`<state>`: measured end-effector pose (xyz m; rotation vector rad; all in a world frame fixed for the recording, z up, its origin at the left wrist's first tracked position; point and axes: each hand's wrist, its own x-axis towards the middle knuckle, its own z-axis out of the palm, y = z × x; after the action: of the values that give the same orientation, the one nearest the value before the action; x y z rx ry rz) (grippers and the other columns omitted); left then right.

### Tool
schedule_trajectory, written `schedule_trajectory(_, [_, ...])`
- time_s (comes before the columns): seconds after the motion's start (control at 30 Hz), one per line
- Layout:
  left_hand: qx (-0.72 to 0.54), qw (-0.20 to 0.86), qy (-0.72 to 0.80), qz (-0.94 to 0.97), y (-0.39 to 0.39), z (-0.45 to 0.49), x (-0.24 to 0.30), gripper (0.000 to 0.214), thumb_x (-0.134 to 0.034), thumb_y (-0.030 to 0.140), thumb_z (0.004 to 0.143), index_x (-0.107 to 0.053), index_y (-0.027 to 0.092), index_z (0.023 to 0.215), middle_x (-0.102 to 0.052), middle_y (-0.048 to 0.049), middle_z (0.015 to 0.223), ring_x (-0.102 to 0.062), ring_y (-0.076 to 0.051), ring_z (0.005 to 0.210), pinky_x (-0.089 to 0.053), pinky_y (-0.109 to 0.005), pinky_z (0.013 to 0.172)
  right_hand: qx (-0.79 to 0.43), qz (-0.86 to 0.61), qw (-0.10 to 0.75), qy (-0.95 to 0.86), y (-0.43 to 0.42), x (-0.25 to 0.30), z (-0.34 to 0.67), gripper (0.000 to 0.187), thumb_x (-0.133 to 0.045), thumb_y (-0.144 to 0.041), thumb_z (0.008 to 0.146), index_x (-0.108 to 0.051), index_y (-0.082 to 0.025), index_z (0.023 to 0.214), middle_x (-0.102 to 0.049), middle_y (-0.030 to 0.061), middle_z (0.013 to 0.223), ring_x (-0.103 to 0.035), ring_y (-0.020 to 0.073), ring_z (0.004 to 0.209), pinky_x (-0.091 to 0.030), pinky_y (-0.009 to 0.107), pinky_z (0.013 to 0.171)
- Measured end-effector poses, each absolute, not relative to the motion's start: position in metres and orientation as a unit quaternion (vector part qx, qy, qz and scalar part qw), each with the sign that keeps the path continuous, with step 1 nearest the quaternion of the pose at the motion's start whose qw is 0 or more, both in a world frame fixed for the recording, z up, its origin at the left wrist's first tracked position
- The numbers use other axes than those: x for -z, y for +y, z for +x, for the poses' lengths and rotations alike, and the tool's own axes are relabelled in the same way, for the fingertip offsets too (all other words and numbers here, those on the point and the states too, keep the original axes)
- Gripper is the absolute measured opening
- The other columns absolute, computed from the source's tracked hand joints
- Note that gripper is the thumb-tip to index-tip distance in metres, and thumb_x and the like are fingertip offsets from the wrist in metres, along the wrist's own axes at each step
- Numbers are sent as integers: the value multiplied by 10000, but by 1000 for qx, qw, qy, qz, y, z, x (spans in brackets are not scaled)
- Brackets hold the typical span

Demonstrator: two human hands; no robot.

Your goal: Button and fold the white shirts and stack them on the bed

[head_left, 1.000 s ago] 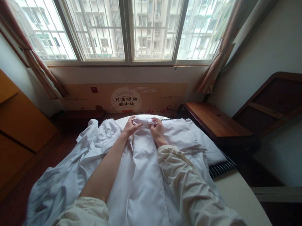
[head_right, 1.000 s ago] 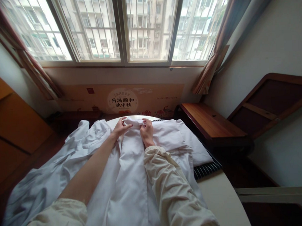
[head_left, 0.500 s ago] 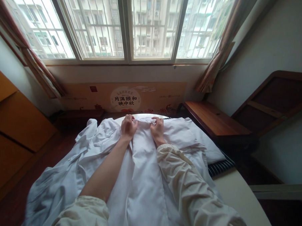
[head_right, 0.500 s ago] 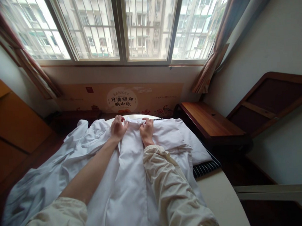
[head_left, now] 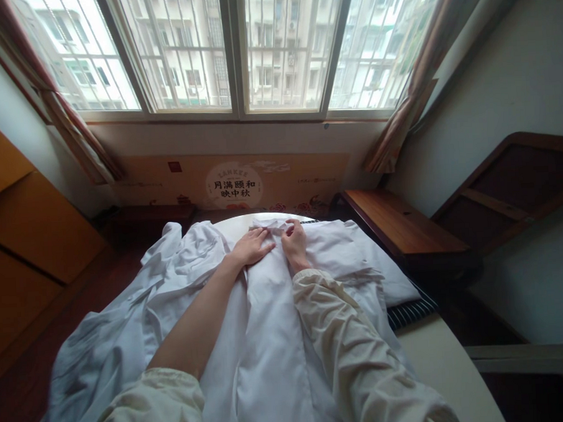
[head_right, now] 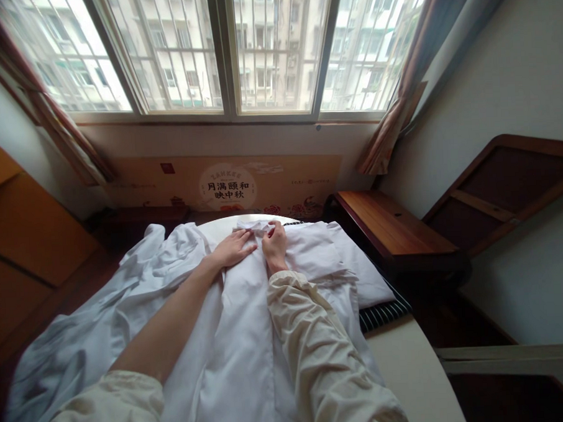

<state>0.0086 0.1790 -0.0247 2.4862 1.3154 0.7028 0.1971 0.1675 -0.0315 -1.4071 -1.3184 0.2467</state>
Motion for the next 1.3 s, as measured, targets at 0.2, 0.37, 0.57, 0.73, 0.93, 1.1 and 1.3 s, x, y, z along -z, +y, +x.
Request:
schedule_trajectory(0.2, [-261, 108, 458, 843, 174, 14, 29, 461, -614, 450, 996, -708, 216, 1381, -640, -146, 1531, -559, -342, 1451, -371, -475, 1248, -91, -602, 561, -561, 166, 31, 194, 280, -544, -222, 829, -641, -212, 1092, -627, 26, 850, -594, 230, 773, -510, 363, 809])
schedule_trajectory(0.37, [-311, 49, 480, 819, 151, 14, 17, 292, -532, 227, 1012, -792, 233, 1145, -737, -124, 1315, -693, -302, 1212, -523, -430, 1097, -71, -605, 526, -594, 164, 26, 194, 330, -545, -199, 824, -656, -196, 1135, -642, 57, 914, -607, 247, 848, -508, 373, 847])
schedule_trajectory(0.57, [-327, -10, 434, 839, 147, 14, 9, 691, -665, 214, 912, -512, 170, 1584, -414, -159, 1713, -382, -352, 1582, -286, -513, 1327, -96, -603, 454, -649, 165, 14, 220, 385, -582, -146, 808, -685, -186, 1177, -647, 18, 881, -612, 210, 814, -514, 339, 840])
schedule_trajectory(0.73, [-275, 39, 444, 852, 157, 16, 13, 572, -665, 332, 944, -618, 204, 1500, -645, -161, 1497, -580, -349, 1417, -404, -499, 1252, -38, -571, 361, -736, 159, 0, 244, 255, -655, -123, 820, -774, -205, 1031, -699, 74, 992, -640, 236, 986, -507, 344, 917])
schedule_trajectory(0.93, [-184, 34, 450, 873, 152, 18, 5, 493, -558, 363, 1013, -669, 184, 1460, -624, -145, 1549, -589, -315, 1423, -430, -450, 1230, -22, -587, 226, -777, 147, -22, 257, 410, -660, -102, 869, -715, -219, 1258, -792, 72, 1038, -657, 268, 1089, -495, 338, 935])
schedule_trajectory(1.1, [-93, 41, 517, 850, 134, 32, -9, 686, -438, 548, 1066, -513, 121, 1598, -478, -191, 1681, -453, -345, 1556, -302, -518, 1305, 9, -615, 138, -776, 132, -53, 284, 448, -676, -242, 913, -668, -159, 1354, -707, 166, 1335, -609, 318, 1248, -458, 371, 1060])
schedule_trajectory(1.3, [-117, 53, 502, 855, 92, 51, -21, 798, -381, 648, 1062, -407, 127, 1666, -346, -184, 1756, -316, -343, 1637, -202, -511, 1345, 56, -725, 104, -679, 96, -73, 344, 623, -698, -546, 932, -626, -94, 1355, -649, 244, 1350, -611, 387, 1266, -478, 422, 1025])
